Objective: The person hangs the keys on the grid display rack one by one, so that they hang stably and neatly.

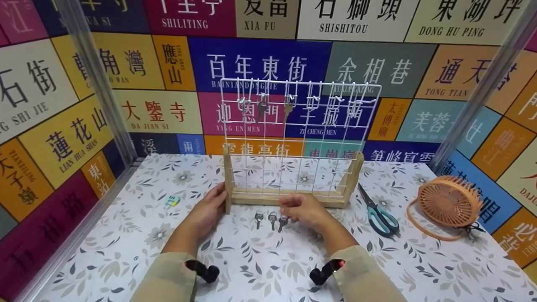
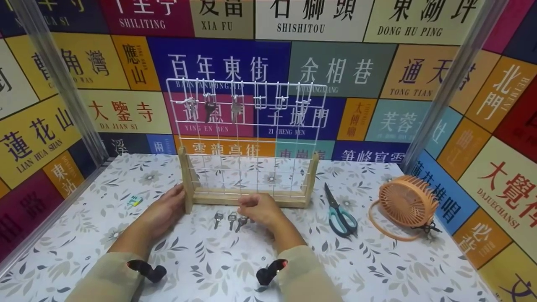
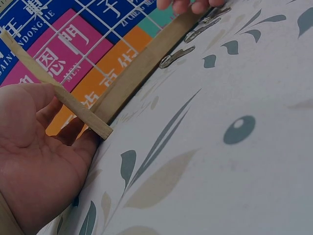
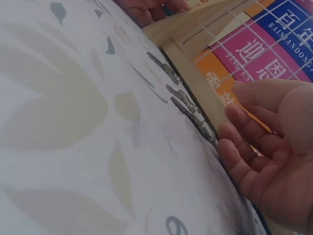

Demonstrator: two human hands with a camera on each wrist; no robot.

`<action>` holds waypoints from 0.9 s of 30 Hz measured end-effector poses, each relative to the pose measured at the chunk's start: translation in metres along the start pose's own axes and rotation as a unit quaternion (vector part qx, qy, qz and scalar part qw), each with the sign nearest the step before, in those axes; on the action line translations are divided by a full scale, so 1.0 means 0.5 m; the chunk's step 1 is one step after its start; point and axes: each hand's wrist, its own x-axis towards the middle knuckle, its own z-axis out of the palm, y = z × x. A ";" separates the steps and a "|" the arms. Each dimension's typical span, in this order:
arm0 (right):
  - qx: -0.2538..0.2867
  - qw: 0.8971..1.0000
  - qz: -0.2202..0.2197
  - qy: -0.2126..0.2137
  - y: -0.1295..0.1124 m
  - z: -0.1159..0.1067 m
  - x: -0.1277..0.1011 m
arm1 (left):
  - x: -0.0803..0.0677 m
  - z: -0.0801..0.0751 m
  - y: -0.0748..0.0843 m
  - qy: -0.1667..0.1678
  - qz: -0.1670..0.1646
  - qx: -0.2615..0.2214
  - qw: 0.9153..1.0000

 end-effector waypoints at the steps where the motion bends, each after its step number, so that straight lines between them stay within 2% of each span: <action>1: -0.005 1.000 -0.006 -0.001 0.005 -0.002 0.000 | 0.000 0.000 0.000 -0.003 0.002 0.000 1.000; 5: -0.018 0.999 -0.027 -0.007 0.023 -0.006 0.000 | 0.001 0.000 -0.002 -0.004 0.001 -0.008 1.000; 10: -0.064 0.997 -0.043 -0.014 0.028 -0.006 0.001 | 0.002 -0.003 -0.001 0.002 -0.008 -0.005 1.000; 16: -0.118 0.992 -0.040 -0.006 0.027 -0.005 -0.002 | 0.001 -0.001 0.001 0.008 -0.014 -0.002 1.000; 22: -0.125 0.992 -0.018 -0.002 0.026 -0.006 -0.005 | 0.000 0.000 0.002 0.007 -0.013 0.001 1.000; 27: -0.124 0.992 -0.017 0.003 0.025 -0.012 -0.008 | 0.000 0.002 0.003 0.010 -0.012 0.007 1.000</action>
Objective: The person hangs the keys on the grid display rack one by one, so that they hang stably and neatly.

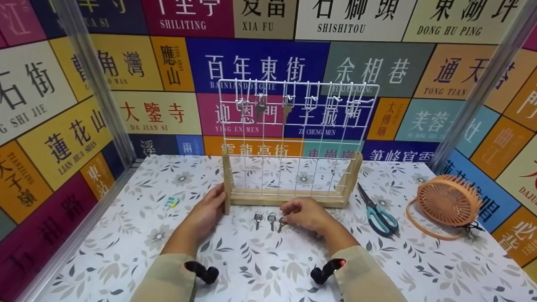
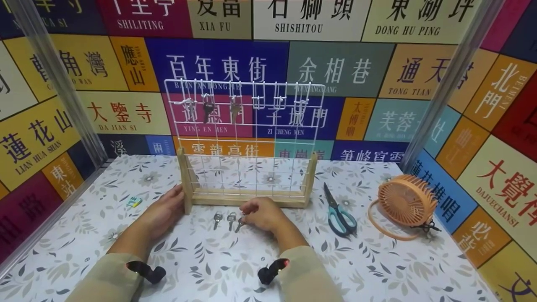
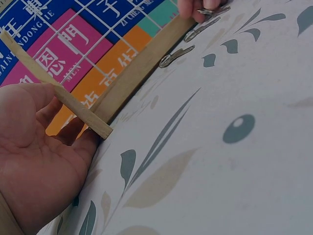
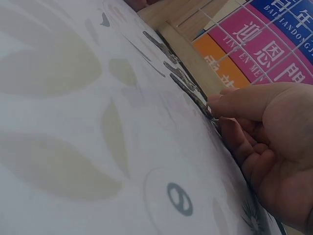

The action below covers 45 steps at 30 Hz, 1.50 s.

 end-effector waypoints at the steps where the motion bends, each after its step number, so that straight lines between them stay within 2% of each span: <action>1: 0.000 1.000 0.000 0.001 0.001 -0.001 -0.001 | 0.000 0.000 -0.001 0.001 0.002 -0.001 1.000; 8: -0.003 1.000 -0.019 0.014 0.001 -0.004 0.000 | 0.004 0.003 -0.010 -0.022 0.039 -0.033 0.998; 11: -0.001 0.999 -0.022 0.027 -0.007 -0.008 0.001 | 0.003 0.003 -0.010 -0.022 0.040 -0.031 0.998; 13: 0.021 0.999 -0.022 0.043 -0.020 -0.012 -0.001 | 0.004 0.003 -0.009 -0.019 0.034 -0.026 0.999; 15: 0.068 0.996 -0.013 0.061 -0.037 -0.018 -0.003 | 0.003 0.003 -0.007 -0.013 0.024 -0.018 0.999; 20: 0.207 0.974 -0.027 0.093 -0.085 -0.037 -0.013 | -0.002 0.002 0.000 0.008 -0.005 -0.003 1.000; 26: 0.256 0.957 -0.081 0.112 -0.132 -0.064 -0.035 | -0.003 0.004 0.003 0.004 -0.009 -0.004 1.000; 33: 0.347 0.926 -0.102 0.112 -0.188 -0.098 -0.069 | -0.001 0.004 -0.001 -0.001 0.002 -0.002 1.000; 38: 0.373 0.914 -0.105 0.117 -0.233 -0.134 -0.081 | 0.004 0.002 -0.004 -0.005 0.004 -0.008 1.000; 45: 0.377 0.907 -0.113 0.152 -0.294 -0.193 -0.089 | 0.004 -0.003 -0.002 -0.004 -0.008 -0.007 1.000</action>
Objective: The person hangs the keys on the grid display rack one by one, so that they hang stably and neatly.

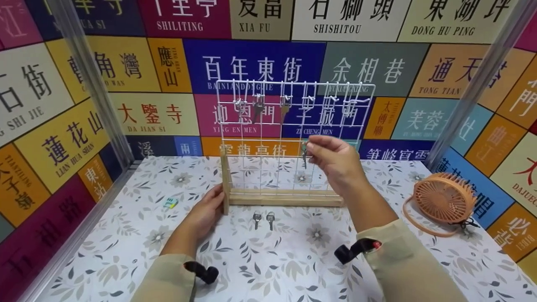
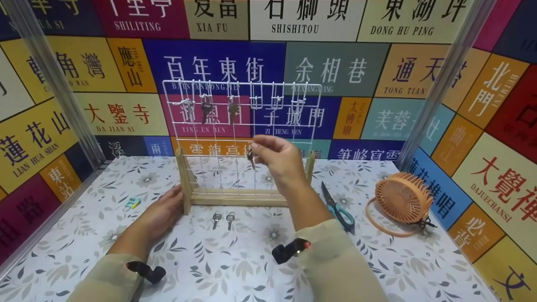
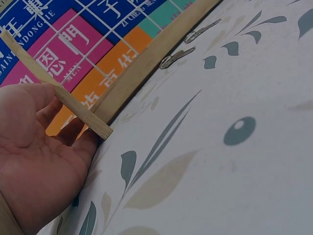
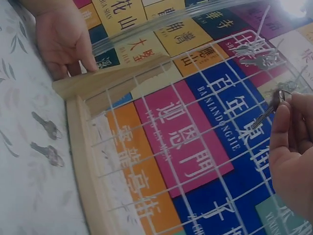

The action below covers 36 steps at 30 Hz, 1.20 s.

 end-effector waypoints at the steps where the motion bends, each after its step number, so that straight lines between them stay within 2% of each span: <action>1: 0.007 1.000 -0.003 0.002 -0.011 0.001 0.004 | 0.000 0.000 0.000 0.000 -0.001 0.000 1.000; 8: 0.066 0.997 -0.022 0.026 -0.085 0.019 0.032 | -0.004 -0.001 0.003 0.003 -0.011 -0.003 1.000; 14: 0.103 0.993 -0.039 0.039 -0.114 0.038 0.048 | -0.008 0.001 0.004 0.006 -0.013 -0.003 1.000; 23: 0.134 0.988 -0.049 0.055 -0.111 0.057 0.056 | -0.007 0.009 0.003 0.000 0.014 -0.007 1.000; 31: 0.160 0.983 -0.045 0.083 -0.103 0.068 0.063 | -0.008 0.005 0.004 0.005 0.002 -0.005 1.000; 36: 0.153 0.983 -0.043 0.089 -0.098 0.066 0.064 | -0.008 0.004 0.004 0.001 0.006 -0.010 1.000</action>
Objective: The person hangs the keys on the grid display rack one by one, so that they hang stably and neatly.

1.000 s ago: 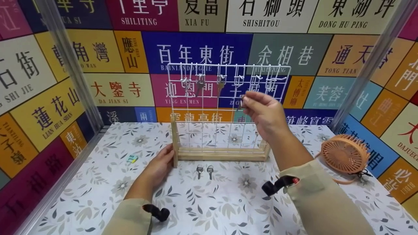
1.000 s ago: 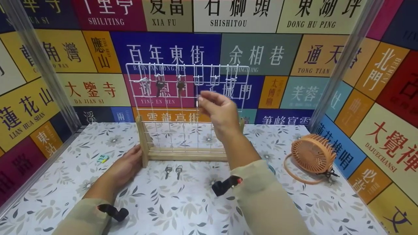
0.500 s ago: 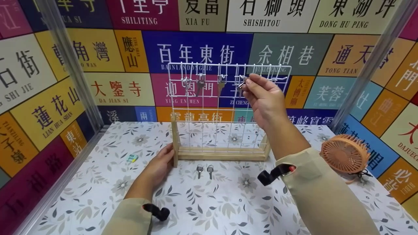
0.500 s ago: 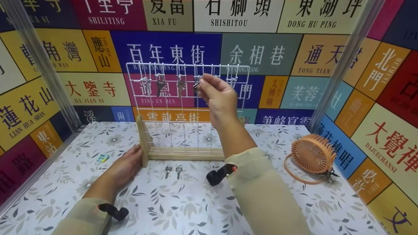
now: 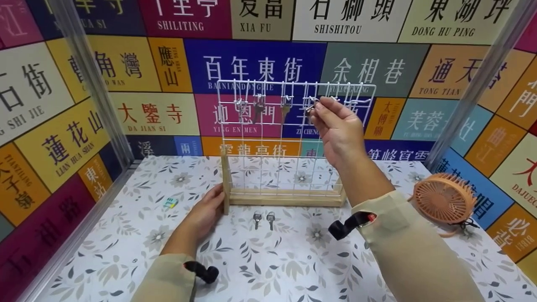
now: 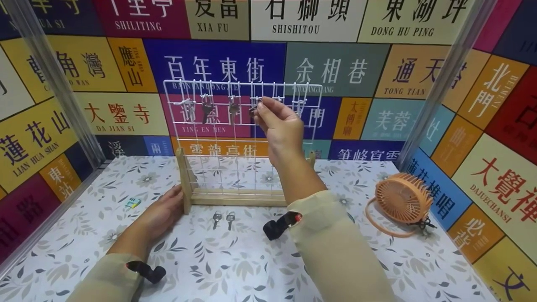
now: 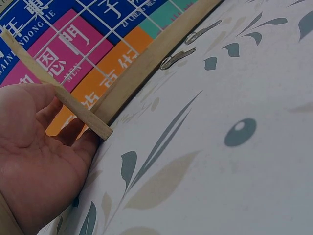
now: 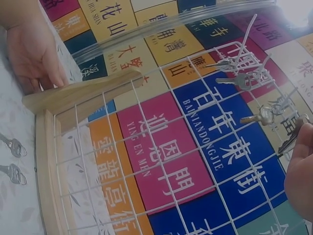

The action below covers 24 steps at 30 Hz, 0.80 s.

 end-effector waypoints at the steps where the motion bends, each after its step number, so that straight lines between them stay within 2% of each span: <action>1: -0.001 1.000 0.000 0.001 0.001 -0.002 0.001 | 0.000 0.000 0.000 -0.001 0.001 -0.001 1.000; 9: -0.002 1.000 0.005 -0.003 0.025 -0.029 -0.001 | 0.003 -0.003 0.000 0.006 -0.010 0.001 1.000; 12: -0.014 1.000 0.014 0.001 0.049 -0.041 -0.011 | 0.004 -0.003 -0.001 0.000 0.004 0.000 1.000; 17: -0.042 0.998 0.040 -0.010 0.117 -0.063 -0.040 | 0.008 -0.003 -0.005 -0.015 0.029 -0.010 0.999; 24: -0.069 0.994 0.080 -0.034 0.226 -0.090 -0.082 | 0.007 -0.003 -0.005 -0.007 0.012 -0.007 1.000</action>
